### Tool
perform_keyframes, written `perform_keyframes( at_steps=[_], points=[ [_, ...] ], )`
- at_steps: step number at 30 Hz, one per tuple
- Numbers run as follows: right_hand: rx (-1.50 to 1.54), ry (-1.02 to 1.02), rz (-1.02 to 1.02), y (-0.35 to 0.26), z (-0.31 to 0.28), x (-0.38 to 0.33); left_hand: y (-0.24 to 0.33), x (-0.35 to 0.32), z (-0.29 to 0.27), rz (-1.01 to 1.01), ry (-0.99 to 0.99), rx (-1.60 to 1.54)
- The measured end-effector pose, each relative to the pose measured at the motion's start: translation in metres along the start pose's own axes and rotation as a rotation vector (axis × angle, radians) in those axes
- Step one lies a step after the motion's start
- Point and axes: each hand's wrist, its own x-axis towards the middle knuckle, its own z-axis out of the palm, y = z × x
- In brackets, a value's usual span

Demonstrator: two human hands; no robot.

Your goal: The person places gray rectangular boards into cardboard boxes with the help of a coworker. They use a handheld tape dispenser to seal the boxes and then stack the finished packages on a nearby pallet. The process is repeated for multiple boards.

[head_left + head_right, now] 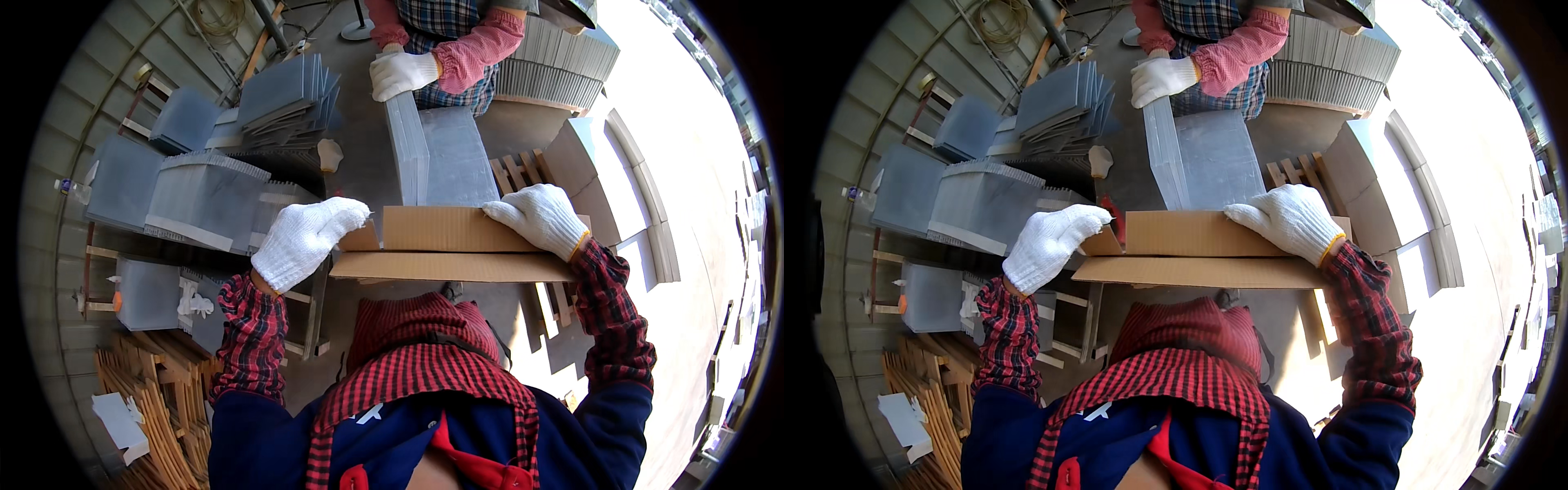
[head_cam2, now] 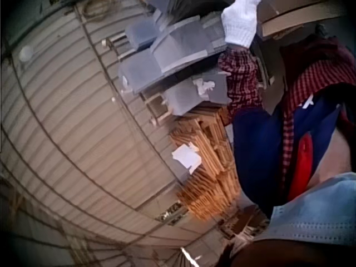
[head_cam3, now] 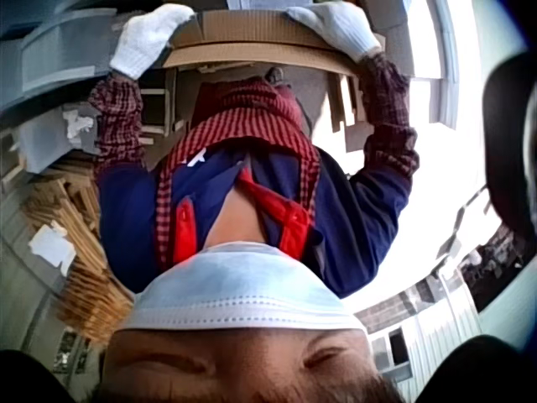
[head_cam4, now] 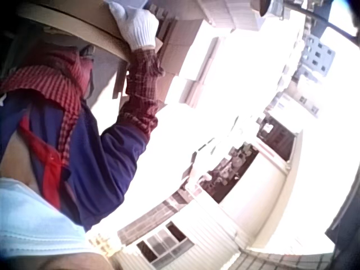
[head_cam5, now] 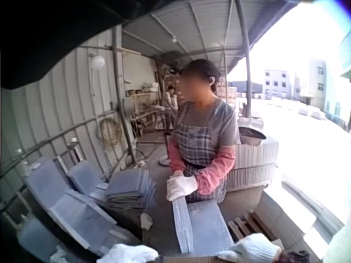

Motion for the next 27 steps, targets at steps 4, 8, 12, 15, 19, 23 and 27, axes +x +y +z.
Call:
perform_keyframes(
  at_steps=[4, 8, 12, 15, 19, 23, 27],
  points=[
    [0.044, 0.056, -0.032, -0.004, 0.006, -0.007, -0.045, 0.010, 0.034, -0.012, -0.027, 0.264],
    [0.051, 0.052, 0.004, 0.001, 0.012, -0.012, 0.006, 0.021, 0.022, 0.050, 0.177, 0.456],
    [0.034, 0.091, -0.013, 0.003, 0.010, -0.008, 0.054, 0.027, 0.019, 0.429, 0.135, 0.377],
    [0.006, 0.129, -0.023, 0.002, 0.000, -0.003, 0.051, 0.031, 0.054, 0.432, -0.183, 0.567],
    [-0.030, 0.473, -0.241, 0.002, -0.012, 0.000, 0.025, 0.037, 0.063, 0.428, -0.049, 0.584],
    [-0.228, 0.375, -0.273, 0.011, -0.010, -0.045, 0.017, 0.045, 0.064, 0.357, 0.013, 0.498],
    [-0.176, 0.391, -0.135, 0.024, 0.013, -0.067, 0.028, 0.052, 0.070, 0.342, 0.037, 0.501]
  ],
)
